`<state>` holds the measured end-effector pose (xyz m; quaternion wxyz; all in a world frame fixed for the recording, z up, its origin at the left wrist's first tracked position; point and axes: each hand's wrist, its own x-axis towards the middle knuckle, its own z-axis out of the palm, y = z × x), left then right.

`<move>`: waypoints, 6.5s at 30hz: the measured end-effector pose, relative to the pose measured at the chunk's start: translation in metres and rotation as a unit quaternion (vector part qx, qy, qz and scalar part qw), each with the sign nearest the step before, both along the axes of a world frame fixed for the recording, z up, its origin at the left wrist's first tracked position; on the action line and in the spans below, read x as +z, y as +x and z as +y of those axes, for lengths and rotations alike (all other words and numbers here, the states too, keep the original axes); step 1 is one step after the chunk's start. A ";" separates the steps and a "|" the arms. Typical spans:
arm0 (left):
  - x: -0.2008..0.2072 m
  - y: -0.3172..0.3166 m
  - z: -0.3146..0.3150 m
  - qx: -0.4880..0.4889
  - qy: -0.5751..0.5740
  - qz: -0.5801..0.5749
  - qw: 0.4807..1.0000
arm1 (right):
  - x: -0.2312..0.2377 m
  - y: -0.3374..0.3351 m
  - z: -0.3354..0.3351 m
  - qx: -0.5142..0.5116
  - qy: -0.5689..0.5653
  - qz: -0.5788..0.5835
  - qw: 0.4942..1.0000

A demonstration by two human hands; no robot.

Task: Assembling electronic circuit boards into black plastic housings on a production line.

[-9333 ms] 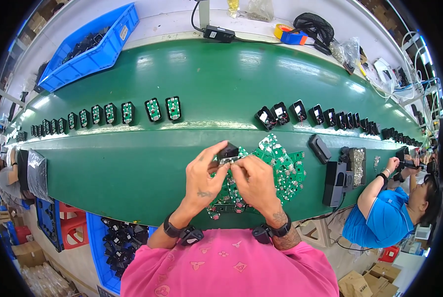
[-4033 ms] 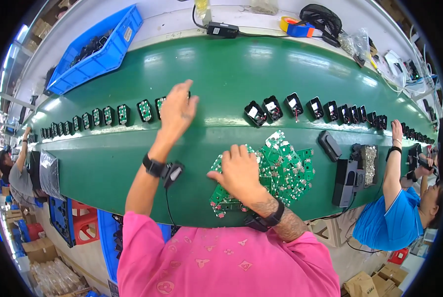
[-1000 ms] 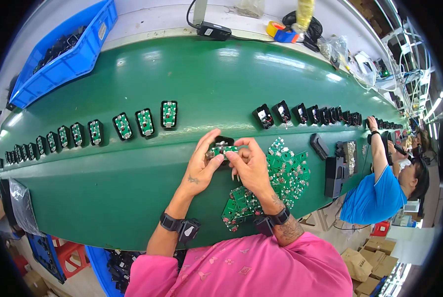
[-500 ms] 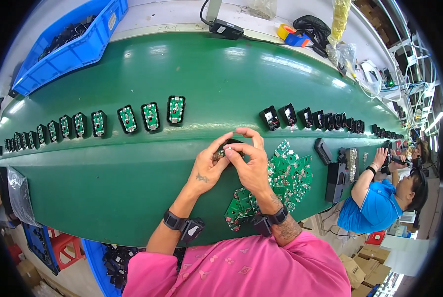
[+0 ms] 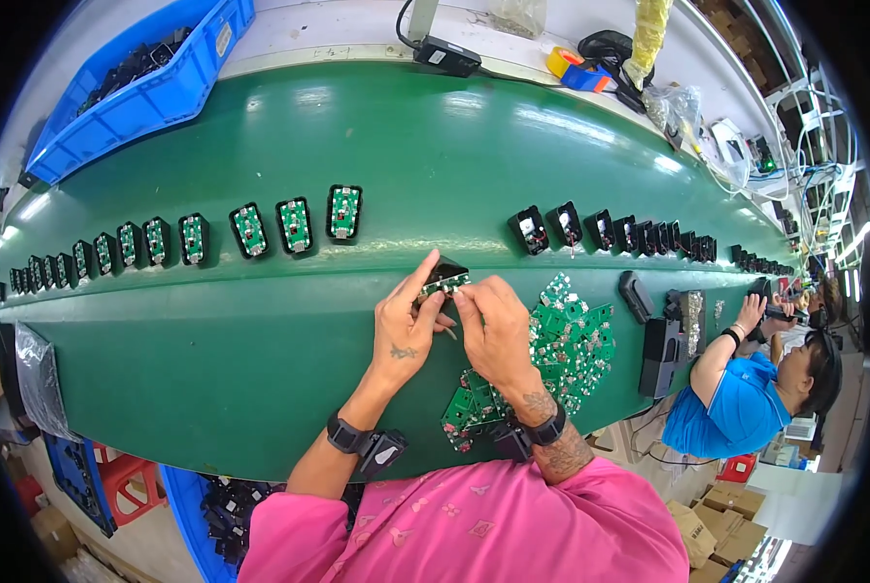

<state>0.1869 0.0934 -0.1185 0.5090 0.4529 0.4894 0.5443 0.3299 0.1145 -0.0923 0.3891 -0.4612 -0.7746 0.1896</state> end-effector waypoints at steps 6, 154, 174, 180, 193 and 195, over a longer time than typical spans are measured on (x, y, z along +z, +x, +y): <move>0.003 -0.003 0.000 0.008 0.038 0.031 0.999 | 0.009 0.010 0.005 0.082 -0.078 -0.014 0.993; -0.004 0.016 0.045 0.178 -0.017 0.049 0.983 | 0.009 0.063 0.034 0.002 -0.108 0.017 0.994; -0.019 0.114 0.101 0.008 0.066 0.523 0.850 | -0.007 0.146 -0.004 -0.002 -0.125 -0.103 0.987; -0.012 0.097 0.062 -0.016 0.082 0.136 0.987 | -0.008 0.176 -0.009 -0.013 -0.228 0.134 0.964; 0.010 0.098 -0.019 0.033 0.156 0.242 0.957 | 0.030 0.142 -0.011 0.062 -0.426 0.483 0.763; 0.016 0.102 -0.028 0.041 0.112 0.200 0.973 | 0.034 0.131 -0.011 0.061 -0.416 0.505 0.754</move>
